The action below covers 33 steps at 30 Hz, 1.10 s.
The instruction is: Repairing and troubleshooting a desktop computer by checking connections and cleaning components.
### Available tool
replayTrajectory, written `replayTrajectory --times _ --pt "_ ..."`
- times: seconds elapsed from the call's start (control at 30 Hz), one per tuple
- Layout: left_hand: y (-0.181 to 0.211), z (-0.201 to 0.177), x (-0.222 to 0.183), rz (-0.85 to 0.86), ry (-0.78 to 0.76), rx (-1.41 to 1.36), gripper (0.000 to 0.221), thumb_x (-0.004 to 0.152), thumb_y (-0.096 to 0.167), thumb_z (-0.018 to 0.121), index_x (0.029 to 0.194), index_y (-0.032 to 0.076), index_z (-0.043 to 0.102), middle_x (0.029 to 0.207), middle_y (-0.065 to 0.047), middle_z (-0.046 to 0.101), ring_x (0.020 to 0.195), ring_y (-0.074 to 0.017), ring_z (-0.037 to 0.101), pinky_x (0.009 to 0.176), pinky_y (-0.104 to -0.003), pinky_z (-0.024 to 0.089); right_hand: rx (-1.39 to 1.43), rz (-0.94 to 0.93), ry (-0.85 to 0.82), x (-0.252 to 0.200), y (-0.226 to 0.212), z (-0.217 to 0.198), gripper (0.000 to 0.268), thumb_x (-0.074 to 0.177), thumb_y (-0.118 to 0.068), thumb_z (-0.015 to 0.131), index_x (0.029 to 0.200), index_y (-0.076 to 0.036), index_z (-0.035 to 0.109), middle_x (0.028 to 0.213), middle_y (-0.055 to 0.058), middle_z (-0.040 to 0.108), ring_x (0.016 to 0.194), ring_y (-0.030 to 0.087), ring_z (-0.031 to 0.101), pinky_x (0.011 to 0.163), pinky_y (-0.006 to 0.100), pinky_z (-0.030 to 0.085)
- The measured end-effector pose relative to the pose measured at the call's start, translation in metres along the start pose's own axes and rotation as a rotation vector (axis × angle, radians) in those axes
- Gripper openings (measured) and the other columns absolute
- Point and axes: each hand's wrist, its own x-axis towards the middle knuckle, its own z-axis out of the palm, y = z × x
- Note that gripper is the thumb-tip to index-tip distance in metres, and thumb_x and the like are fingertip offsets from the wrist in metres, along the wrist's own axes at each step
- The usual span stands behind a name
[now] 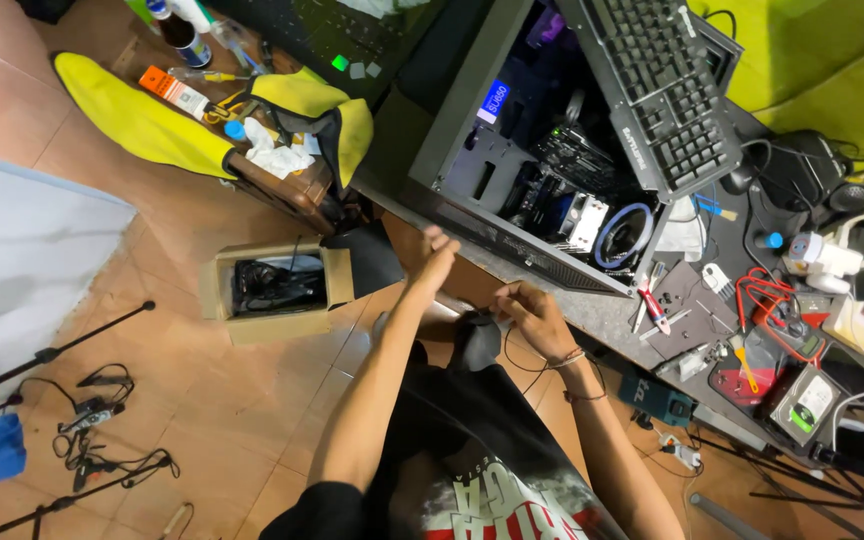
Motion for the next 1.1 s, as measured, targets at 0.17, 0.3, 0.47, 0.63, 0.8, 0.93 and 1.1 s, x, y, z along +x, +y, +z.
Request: replayTrajectory --times 0.17,0.3,0.47,0.63,0.8,0.93,1.1 --pt "0.068 0.016 -0.12 0.498 -0.156 0.011 0.019 0.072 0.013 0.056 0.091 0.007 0.059 0.086 -0.012 0.063 0.086 -0.0294 0.06 0.075 -0.036 0.046 0.113 0.096 0.045 0.0 0.016 -0.002 0.033 0.088 -0.027 0.044 0.092 0.002 0.059 0.076 0.017 0.061 0.071 0.024 0.06 0.064 0.037 0.05" --pt "0.091 0.032 -0.18 1.365 -0.245 0.222 0.029 0.084 0.028 0.041 0.107 0.013 0.052 0.102 -0.001 0.052 0.097 -0.0189 0.051 0.089 -0.034 0.037 0.331 0.085 0.042 -0.013 0.003 -0.009 0.038 0.087 -0.031 0.042 0.092 0.001 0.06 0.079 0.017 0.061 0.075 0.026 0.06 0.067 0.039 0.048" --pt "0.112 0.034 -0.189 1.6 -0.393 0.449 0.045 0.089 0.037 0.025 0.121 0.013 0.045 0.135 -0.006 0.037 0.126 -0.0215 0.033 0.105 -0.041 0.02 0.612 0.061 0.047 -0.029 -0.014 -0.018 0.044 0.087 -0.038 0.039 0.092 0.0 0.06 0.083 0.018 0.061 0.08 0.028 0.059 0.071 0.041 0.046" --pt "0.131 0.039 -0.186 1.665 -0.511 0.504 0.056 0.089 0.048 0.019 0.132 0.016 0.035 0.139 -0.006 0.03 0.13 -0.0219 0.027 0.108 -0.04 0.014 0.965 0.012 0.024 -0.035 -0.036 -0.028 0.052 0.086 -0.046 0.035 0.092 -0.002 0.061 0.089 0.018 0.061 0.087 0.03 0.057 0.077 0.044 0.043" --pt "0.131 0.053 -0.169 1.637 -0.534 0.553 0.064 0.084 0.06 0.021 0.133 0.021 0.033 0.142 -0.004 0.025 0.131 -0.0242 0.025 0.106 -0.045 0.017 1.225 -0.04 0.006 -0.046 -0.055 -0.039 0.058 0.085 -0.052 0.032 0.092 -0.003 0.062 0.094 0.018 0.061 0.092 0.032 0.056 0.081 0.046 0.041" --pt "0.127 0.058 -0.15 1.562 -0.454 0.528 0.057 0.085 0.059 0.024 0.132 0.028 0.034 0.142 0.001 0.023 0.132 -0.0202 0.021 0.108 -0.04 0.008 1.481 -0.088 -0.031 -0.057 -0.071 -0.042 0.064 0.084 -0.058 0.029 0.092 -0.004 0.063 0.098 0.019 0.061 0.097 0.034 0.056 0.085 0.049 0.039" --pt "0.142 0.032 -0.131 1.451 -0.295 0.643 0.045 0.086 0.042 0.044 0.125 0.02 0.044 0.14 -0.005 0.027 0.124 -0.0233 0.034 0.099 -0.046 0.021 1.195 -0.178 0.09 -0.051 -0.04 -0.055 0.065 0.08 -0.05 0.033 0.127 -0.005 0.037 0.125 0.021 0.043 0.108 0.034 0.048 0.088 0.045 0.039"
